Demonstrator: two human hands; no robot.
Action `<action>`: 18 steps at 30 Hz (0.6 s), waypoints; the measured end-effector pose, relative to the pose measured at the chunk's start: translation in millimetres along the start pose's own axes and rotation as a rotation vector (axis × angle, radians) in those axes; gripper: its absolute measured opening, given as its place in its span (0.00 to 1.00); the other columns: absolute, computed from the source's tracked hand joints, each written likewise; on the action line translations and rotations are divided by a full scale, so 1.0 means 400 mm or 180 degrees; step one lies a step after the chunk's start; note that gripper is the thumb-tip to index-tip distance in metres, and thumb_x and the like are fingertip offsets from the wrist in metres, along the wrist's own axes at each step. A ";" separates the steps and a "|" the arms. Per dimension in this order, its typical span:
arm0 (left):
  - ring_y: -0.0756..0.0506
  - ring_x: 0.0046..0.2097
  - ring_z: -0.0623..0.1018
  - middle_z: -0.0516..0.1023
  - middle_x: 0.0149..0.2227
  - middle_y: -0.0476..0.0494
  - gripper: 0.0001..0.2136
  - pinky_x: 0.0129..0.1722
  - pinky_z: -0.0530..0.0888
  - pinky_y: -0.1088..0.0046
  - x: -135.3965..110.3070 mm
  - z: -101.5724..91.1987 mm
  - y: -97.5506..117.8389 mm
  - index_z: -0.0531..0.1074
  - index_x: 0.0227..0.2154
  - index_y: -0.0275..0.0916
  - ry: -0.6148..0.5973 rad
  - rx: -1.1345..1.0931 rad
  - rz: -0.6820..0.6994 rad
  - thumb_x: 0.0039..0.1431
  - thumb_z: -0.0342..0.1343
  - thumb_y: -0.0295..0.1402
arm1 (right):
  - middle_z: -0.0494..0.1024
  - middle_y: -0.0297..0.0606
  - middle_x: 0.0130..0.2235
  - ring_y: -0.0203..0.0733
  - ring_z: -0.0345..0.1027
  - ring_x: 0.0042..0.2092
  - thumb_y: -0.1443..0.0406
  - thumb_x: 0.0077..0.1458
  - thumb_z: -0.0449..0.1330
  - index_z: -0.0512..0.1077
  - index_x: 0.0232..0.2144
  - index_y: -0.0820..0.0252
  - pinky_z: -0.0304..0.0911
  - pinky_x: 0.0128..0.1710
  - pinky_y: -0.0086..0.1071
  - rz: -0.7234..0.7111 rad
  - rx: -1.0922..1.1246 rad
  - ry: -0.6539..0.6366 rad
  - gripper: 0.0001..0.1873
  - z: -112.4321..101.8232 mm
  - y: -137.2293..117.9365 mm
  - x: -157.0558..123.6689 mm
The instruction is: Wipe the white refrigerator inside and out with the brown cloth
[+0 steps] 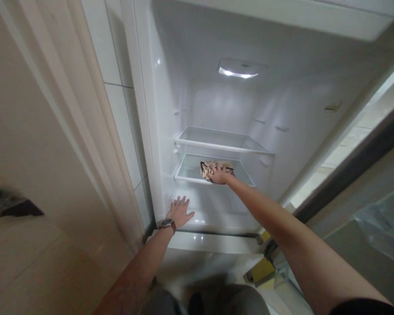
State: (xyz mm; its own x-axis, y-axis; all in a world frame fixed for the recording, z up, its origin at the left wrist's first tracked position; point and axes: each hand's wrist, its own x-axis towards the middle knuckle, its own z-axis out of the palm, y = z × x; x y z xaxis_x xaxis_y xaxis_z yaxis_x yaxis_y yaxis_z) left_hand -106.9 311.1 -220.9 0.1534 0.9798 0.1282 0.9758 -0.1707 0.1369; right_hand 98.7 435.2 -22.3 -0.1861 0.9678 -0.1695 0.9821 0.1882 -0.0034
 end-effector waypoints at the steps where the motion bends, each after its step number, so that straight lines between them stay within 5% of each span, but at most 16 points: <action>1: 0.28 0.74 0.52 0.55 0.73 0.34 0.37 0.71 0.51 0.48 0.002 0.003 -0.001 0.60 0.70 0.36 0.0017 -0.0007 0.0002 0.65 0.48 0.54 | 0.27 0.37 0.77 0.73 0.26 0.74 0.39 0.64 0.37 0.37 0.75 0.42 0.34 0.64 0.77 -0.0003 -0.0007 -0.0022 0.43 0.001 -0.006 -0.013; 7: 0.28 0.74 0.52 0.55 0.73 0.35 0.36 0.70 0.51 0.47 0.004 -0.003 0.003 0.61 0.70 0.38 0.0007 -0.0047 -0.0034 0.65 0.48 0.54 | 0.25 0.36 0.76 0.73 0.23 0.74 0.38 0.63 0.37 0.35 0.75 0.41 0.32 0.63 0.78 0.0012 -0.0038 -0.0152 0.43 -0.003 -0.023 -0.040; 18: 0.28 0.74 0.51 0.55 0.73 0.35 0.35 0.70 0.50 0.47 -0.007 -0.019 0.014 0.59 0.70 0.38 -0.0042 -0.0137 -0.0055 0.67 0.45 0.53 | 0.30 0.38 0.77 0.75 0.27 0.74 0.38 0.64 0.39 0.38 0.74 0.39 0.31 0.63 0.79 -0.0045 0.0025 -0.0104 0.42 -0.021 -0.040 0.076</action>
State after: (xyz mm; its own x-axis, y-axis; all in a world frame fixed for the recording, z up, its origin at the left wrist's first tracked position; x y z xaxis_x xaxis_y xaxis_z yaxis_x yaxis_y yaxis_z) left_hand -102.9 306.5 -212.9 0.1388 0.9839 0.1125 0.9708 -0.1577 0.1810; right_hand 76.9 463.2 -19.2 -0.1991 0.9590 -0.2015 0.9796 0.2005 -0.0138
